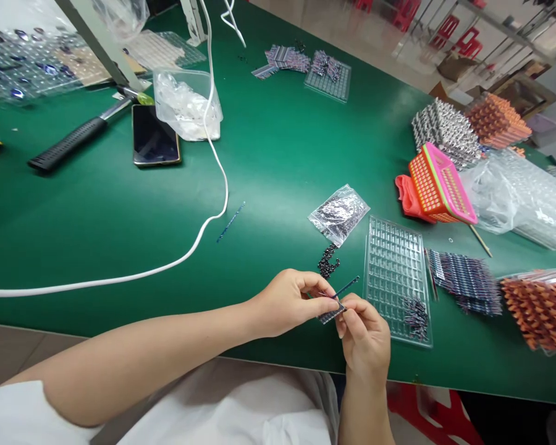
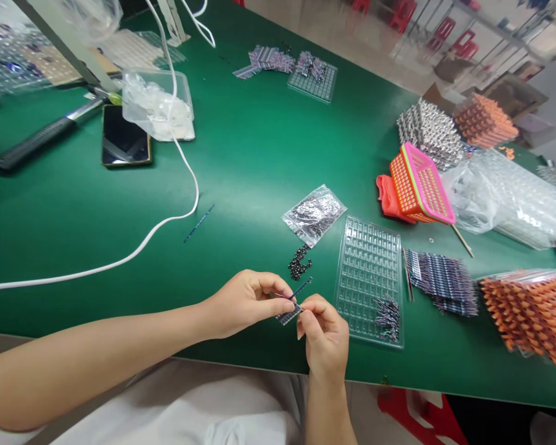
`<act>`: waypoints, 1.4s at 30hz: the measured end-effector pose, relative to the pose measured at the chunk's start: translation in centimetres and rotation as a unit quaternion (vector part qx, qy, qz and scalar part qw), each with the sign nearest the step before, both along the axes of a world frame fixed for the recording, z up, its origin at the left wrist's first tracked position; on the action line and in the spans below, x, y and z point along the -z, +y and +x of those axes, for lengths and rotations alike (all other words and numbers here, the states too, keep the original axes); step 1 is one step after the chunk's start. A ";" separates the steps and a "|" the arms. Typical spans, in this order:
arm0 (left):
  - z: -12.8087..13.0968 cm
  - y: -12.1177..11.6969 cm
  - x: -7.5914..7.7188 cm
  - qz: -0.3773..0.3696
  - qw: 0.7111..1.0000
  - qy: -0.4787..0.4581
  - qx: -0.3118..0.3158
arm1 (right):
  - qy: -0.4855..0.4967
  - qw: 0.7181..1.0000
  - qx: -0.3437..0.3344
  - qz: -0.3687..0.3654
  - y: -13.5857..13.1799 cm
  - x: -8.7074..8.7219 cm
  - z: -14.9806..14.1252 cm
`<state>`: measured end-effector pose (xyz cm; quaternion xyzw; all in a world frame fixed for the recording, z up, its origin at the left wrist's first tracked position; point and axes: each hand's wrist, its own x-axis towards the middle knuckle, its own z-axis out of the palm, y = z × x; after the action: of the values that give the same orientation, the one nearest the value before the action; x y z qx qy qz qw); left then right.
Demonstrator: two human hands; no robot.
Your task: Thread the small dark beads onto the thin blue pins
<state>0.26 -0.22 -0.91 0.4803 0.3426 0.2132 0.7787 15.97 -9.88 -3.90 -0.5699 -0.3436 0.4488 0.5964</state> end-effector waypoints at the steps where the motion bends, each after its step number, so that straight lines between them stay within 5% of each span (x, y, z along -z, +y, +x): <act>1: 0.0 0.0 0.0 0.009 1.000 0.006 0.000 | -0.002 1.000 -0.002 -0.002 0.0 -0.1 0.0; 13: -0.3 0.2 -1.2 0.029 0.998 0.049 0.032 | 0.075 0.995 -0.058 -0.017 0.0 0.0 0.4; 42: -0.3 -0.1 -0.9 0.004 0.998 0.022 0.058 | 0.174 0.978 -0.106 -0.040 0.3 -0.7 0.3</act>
<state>-0.01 -0.27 -0.01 0.5072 0.3301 0.1591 0.7800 16.26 -9.54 -3.15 -0.4668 -0.2751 0.6153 0.5725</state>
